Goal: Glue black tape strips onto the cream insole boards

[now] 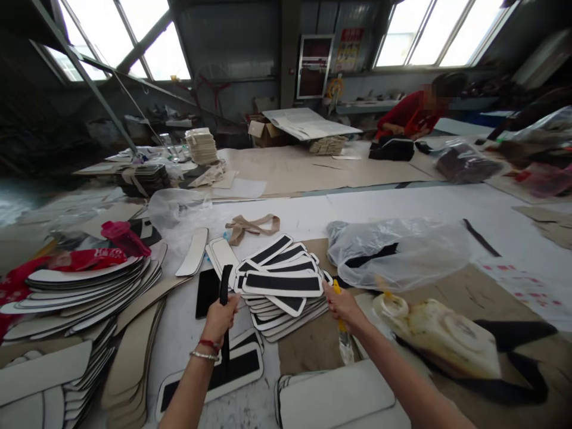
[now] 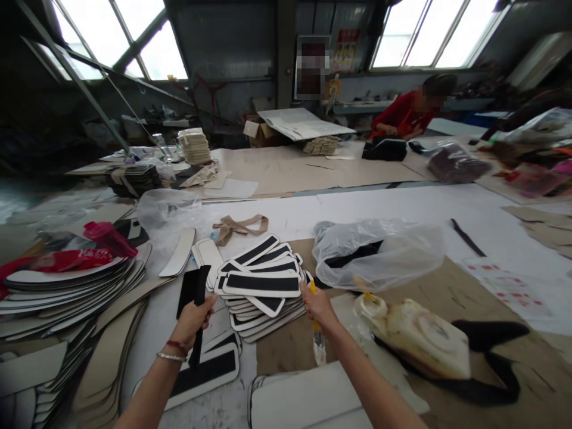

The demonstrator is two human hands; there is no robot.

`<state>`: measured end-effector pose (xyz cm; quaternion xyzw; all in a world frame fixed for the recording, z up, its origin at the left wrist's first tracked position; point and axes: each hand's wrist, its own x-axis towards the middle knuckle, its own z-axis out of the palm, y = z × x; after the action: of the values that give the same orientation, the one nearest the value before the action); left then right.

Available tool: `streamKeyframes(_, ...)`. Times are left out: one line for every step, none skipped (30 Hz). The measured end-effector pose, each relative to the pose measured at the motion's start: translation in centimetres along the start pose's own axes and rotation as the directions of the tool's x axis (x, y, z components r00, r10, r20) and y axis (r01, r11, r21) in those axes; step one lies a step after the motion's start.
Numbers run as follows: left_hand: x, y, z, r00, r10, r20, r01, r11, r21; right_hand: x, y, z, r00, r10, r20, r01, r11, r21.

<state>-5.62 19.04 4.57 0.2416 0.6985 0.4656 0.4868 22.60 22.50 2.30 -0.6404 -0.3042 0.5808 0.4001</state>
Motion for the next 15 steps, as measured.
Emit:
streamKeyframes(-0.3,-1.0,-0.4,1.000,-0.012,-0.011,0.012,0.999,0.033,-0.2,0.4,-0.5,1.000,-0.001,-0.025,0.001,1.000,-0.008)
streamKeyframes(-0.9,-2.2,-0.9,1.000,-0.026,-0.008,0.026,0.997,0.067,-0.7,0.8,-1.1,0.999,-0.010,-0.041,0.010,1.000,-0.012)
streamKeyframes(-1.8,-3.6,-1.3,0.999,-0.043,0.008,0.042,0.994,0.104,-1.4,1.2,-1.8,0.999,-0.024,-0.047,0.023,1.000,-0.014)
streamKeyframes(-2.9,-5.2,-1.6,0.997,-0.067,0.032,0.061,0.987,0.149,-2.2,1.5,-2.7,0.998,-0.046,-0.052,0.046,0.999,-0.009)
streamKeyframes(-4.2,-6.9,-1.8,0.993,-0.101,0.058,0.087,0.976,0.199,-3.1,1.8,-3.5,0.997,-0.067,-0.045,0.067,0.998,0.001)
streamKeyframes(-5.5,-8.6,-1.8,0.986,-0.141,0.088,0.116,0.962,0.246,-4.1,2.1,-4.4,0.995,-0.090,-0.043,0.091,0.996,0.006)
streamKeyframes(-6.9,-10.2,-1.7,0.975,-0.187,0.120,0.146,0.946,0.288,-5.2,2.3,-5.1,0.992,-0.116,-0.046,0.116,0.993,-0.007)
streamKeyframes(-8.2,-11.8,-1.4,0.961,-0.230,0.151,0.172,0.931,0.323,-6.3,2.5,-5.8,0.988,-0.145,-0.051,0.143,0.989,-0.039)
streamKeyframes(-9.4,-13.2,-1.0,0.949,-0.261,0.179,0.187,0.918,0.350,-7.3,2.8,-6.3,0.983,-0.175,-0.058,0.169,0.981,-0.094)
streamKeyframes(-10.4,-14.4,-0.5,0.942,-0.274,0.195,0.187,0.908,0.374,-8.4,3.2,-6.8,0.978,-0.199,-0.060,0.188,0.969,-0.158)
streamKeyframes(-11.3,-15.3,0.0,0.942,-0.266,0.203,0.169,0.902,0.396,-9.4,3.7,-7.0,0.976,-0.210,-0.051,0.195,0.957,-0.215)
streamKeyframes(-11.9,-16.0,0.5,0.950,-0.240,0.202,0.138,0.898,0.418,-10.3,4.3,-7.1,0.978,-0.205,-0.034,0.190,0.949,-0.251)
streamKeyframes(-12.3,-16.4,0.9,0.959,-0.203,0.196,0.101,0.895,0.435,-11.2,4.9,-7.1,0.982,-0.186,-0.018,0.175,0.950,-0.259)
streamKeyframes(-12.5,-16.6,1.3,0.968,-0.165,0.191,0.065,0.893,0.445,-12.0,5.6,-6.8,0.987,-0.163,-0.004,0.157,0.958,-0.240)
streamKeyframes(-12.6,-16.7,1.5,0.972,-0.135,0.190,0.036,0.894,0.447,-12.7,6.3,-6.5,0.990,-0.142,0.010,0.141,0.969,-0.202)
